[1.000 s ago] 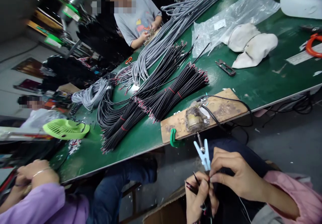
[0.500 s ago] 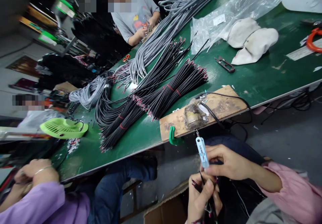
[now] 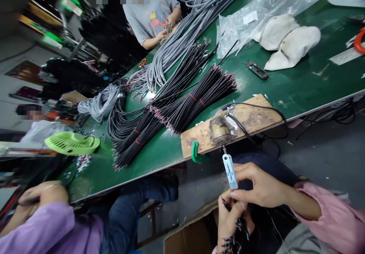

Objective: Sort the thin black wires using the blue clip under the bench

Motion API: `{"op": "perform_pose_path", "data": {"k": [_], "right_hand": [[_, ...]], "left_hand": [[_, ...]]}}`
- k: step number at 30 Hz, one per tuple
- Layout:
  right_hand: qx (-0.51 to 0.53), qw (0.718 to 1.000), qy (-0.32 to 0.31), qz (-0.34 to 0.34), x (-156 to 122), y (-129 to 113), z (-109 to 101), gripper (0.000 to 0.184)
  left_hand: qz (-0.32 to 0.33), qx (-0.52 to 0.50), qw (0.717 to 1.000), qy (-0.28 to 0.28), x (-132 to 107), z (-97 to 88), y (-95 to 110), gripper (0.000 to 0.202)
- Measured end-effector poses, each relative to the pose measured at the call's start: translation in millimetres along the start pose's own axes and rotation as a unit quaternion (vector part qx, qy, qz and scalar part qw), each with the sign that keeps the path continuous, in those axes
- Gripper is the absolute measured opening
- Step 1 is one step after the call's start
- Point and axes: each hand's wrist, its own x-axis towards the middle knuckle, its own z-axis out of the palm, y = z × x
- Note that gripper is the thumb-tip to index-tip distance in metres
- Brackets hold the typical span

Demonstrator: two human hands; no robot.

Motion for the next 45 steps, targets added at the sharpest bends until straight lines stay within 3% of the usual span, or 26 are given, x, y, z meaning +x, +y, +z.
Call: {"op": "perform_pose_path", "data": {"k": [3,8,12,17,20,25,33,38,41,45], "right_hand": [[-0.031,0.997,0.063,-0.011,-4,0,7,0.022],[-0.007,0.987,0.158,-0.003,-16,5,24,0.023],[0.025,0.987,0.161,0.008,-22,7,24,0.02],[-0.027,0.99,0.137,-0.009,-24,-1,12,0.017],[-0.052,0.99,0.127,-0.032,-23,-8,10,0.018],[-0.064,0.984,0.162,-0.038,-22,-7,14,0.015],[0.036,0.992,0.122,0.019,-24,2,12,0.005],[0.109,0.989,0.097,0.028,-19,-2,6,0.02],[0.206,0.97,0.104,0.075,-4,-8,-1,0.033],[0.249,0.958,0.114,0.088,20,-18,-5,0.05]], "left_hand": [[0.053,-0.016,0.998,-0.016,4,-0.4,1,0.032],[0.13,0.013,0.991,0.007,3,-3.4,1,0.03],[0.173,0.028,0.985,-0.011,-1,-2.4,2,0.024],[0.155,0.007,0.987,0.033,-7,10.3,12,0.026],[0.168,0.045,0.984,0.043,-8,13.5,15,0.026],[0.202,0.102,0.972,0.067,-7,11.6,13,0.026],[0.15,0.001,0.988,-0.027,-5,8.9,11,0.022],[0.202,0.017,0.977,-0.062,-2,4.0,13,0.016],[0.241,0.042,0.969,-0.039,-4,9.0,21,0.014],[0.283,0.06,0.957,0.008,-8,21.9,36,0.015]]}}
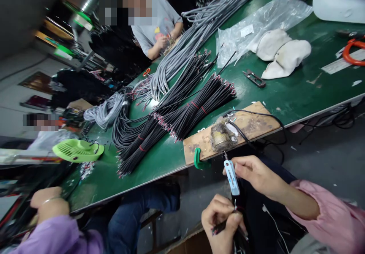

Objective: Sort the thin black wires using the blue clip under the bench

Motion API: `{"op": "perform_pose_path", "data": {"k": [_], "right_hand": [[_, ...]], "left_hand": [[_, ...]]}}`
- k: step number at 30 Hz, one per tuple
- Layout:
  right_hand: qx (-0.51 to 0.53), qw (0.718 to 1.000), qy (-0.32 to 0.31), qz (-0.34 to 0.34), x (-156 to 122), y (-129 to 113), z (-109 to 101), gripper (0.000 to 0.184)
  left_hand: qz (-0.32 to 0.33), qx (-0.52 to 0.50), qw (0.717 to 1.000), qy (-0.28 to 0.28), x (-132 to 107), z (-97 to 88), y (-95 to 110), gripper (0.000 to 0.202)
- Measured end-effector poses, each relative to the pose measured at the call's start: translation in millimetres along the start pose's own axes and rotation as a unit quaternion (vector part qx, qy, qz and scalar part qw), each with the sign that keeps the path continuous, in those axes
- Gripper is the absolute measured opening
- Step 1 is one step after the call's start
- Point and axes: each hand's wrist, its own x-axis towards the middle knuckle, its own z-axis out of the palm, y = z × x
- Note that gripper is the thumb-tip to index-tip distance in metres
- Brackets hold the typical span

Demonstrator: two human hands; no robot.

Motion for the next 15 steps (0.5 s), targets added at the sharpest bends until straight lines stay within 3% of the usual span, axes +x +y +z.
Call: {"op": "perform_pose_path", "data": {"k": [7,15], "right_hand": [[0.131,0.99,-0.026,0.04,3,4,11,0.049],[0.265,0.959,-0.069,0.075,3,9,13,0.048]], "left_hand": [[0.105,0.065,0.992,0.035,14,12.9,0,0.012],[0.088,0.054,0.994,0.028,16,11.6,-14,0.014]]}}
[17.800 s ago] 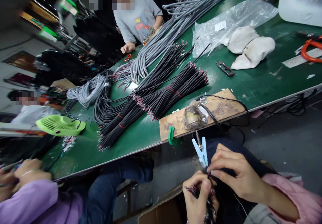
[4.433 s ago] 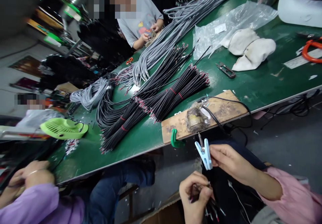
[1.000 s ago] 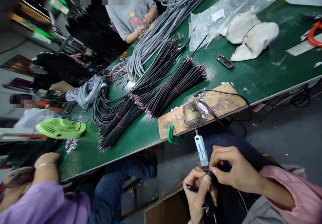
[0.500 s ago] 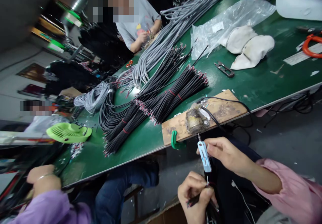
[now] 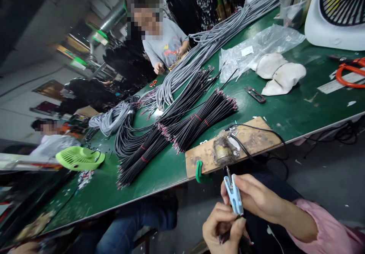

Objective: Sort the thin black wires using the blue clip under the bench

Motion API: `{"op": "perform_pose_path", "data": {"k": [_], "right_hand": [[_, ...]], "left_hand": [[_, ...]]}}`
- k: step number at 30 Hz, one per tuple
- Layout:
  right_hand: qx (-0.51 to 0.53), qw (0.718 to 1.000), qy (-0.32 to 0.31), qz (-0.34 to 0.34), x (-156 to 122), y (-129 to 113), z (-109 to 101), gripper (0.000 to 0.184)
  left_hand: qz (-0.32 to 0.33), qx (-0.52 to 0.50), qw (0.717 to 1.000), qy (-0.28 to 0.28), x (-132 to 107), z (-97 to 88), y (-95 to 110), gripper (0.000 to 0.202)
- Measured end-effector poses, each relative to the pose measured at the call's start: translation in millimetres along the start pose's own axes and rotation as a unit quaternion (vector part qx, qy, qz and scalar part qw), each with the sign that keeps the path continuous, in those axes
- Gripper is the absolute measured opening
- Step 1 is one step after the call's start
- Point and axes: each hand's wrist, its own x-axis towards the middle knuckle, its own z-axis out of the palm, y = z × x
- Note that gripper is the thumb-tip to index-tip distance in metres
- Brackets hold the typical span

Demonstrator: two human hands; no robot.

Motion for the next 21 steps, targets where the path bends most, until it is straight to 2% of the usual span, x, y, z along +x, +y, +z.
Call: {"op": "perform_pose_path", "data": {"k": [4,8,11,15,18,21], "right_hand": [[0.002,1.0,0.007,0.007,-1,3,-12,0.058],[-0.029,0.999,0.044,-0.015,-9,7,-34,0.054],[-0.13,0.988,0.071,-0.041,-19,8,-46,0.043],[-0.259,0.96,0.095,-0.042,-28,5,-47,0.029],[-0.322,0.944,0.053,-0.05,-30,2,-41,0.027],[-0.356,0.93,-0.042,-0.085,-30,0,-36,0.026]], "left_hand": [[-0.024,-0.013,1.0,0.013,-1,3.1,5,0.015],[-0.074,-0.042,0.996,0.022,-4,6.4,14,0.016],[-0.121,-0.076,0.99,0.001,-8,2.1,15,0.016],[-0.189,-0.135,0.972,-0.035,-17,-9.2,8,0.017],[-0.227,-0.145,0.963,-0.032,-23,-16.8,0,0.018],[-0.256,-0.152,0.954,-0.04,-27,-22.4,-4,0.021]]}}
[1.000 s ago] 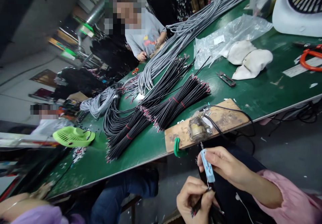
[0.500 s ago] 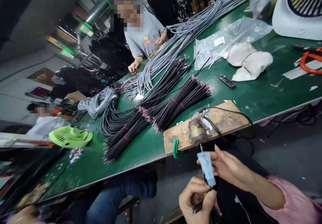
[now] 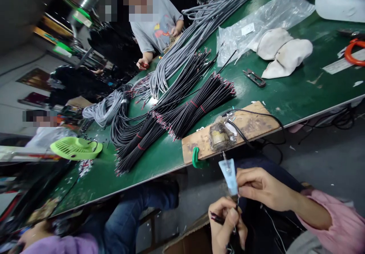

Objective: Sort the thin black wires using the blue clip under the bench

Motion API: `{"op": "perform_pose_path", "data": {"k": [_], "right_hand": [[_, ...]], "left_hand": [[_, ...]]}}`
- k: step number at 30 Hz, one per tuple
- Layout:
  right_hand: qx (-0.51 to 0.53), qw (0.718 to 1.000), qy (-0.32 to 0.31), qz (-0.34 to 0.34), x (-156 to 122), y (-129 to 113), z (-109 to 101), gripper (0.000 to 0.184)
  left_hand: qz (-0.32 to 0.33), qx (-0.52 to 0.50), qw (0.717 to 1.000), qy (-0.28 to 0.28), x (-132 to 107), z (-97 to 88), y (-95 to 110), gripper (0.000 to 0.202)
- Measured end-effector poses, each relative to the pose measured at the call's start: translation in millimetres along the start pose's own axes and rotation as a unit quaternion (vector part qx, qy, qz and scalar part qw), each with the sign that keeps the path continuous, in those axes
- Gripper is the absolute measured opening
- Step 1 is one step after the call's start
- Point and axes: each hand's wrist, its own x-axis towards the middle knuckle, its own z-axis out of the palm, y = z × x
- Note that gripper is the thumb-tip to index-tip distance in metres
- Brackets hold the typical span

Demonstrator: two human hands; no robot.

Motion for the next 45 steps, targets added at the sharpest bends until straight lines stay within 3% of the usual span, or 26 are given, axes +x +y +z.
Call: {"op": "perform_pose_path", "data": {"k": [3,7,9,14,16,18,23,27,40,45], "right_hand": [[-0.03,0.998,-0.025,-0.05,-2,-3,3,0.019],[-0.124,0.986,0.041,-0.102,-9,-5,7,0.01],[-0.148,0.981,0.041,-0.117,-10,-4,5,0.011],[-0.141,0.989,0.037,-0.027,5,-4,0,0.017],[-0.12,0.992,-0.02,-0.027,14,-6,3,0.017],[-0.122,0.99,-0.056,-0.037,19,-8,8,0.012],[-0.16,0.985,0.041,-0.042,16,-8,15,0.019],[-0.147,0.987,0.06,-0.037,4,-6,19,0.029],[-0.116,0.986,0.104,-0.051,-10,0,23,0.017],[-0.141,0.978,0.136,-0.071,-10,-2,18,0.017]], "left_hand": [[-0.029,-0.004,0.999,-0.019,0,-4.0,0,0.023],[-0.03,-0.004,0.999,-0.035,1,-5.5,0,0.022],[-0.029,-0.012,0.999,-0.032,1,-3.9,0,0.023],[-0.111,0.039,0.993,0.025,-5,4.1,0,0.037],[-0.132,0.066,0.988,0.051,-7,5.7,-2,0.034],[-0.124,0.068,0.986,0.083,-7,6.4,-4,0.037],[-0.066,0.031,0.996,0.053,-2,8.5,-3,0.031],[-0.019,0.049,0.996,0.071,0,9.6,1,0.033],[-0.03,-0.013,0.998,0.05,-6,14.5,0,0.037],[-0.026,0.018,0.998,0.051,-6,16.0,1,0.038]]}}
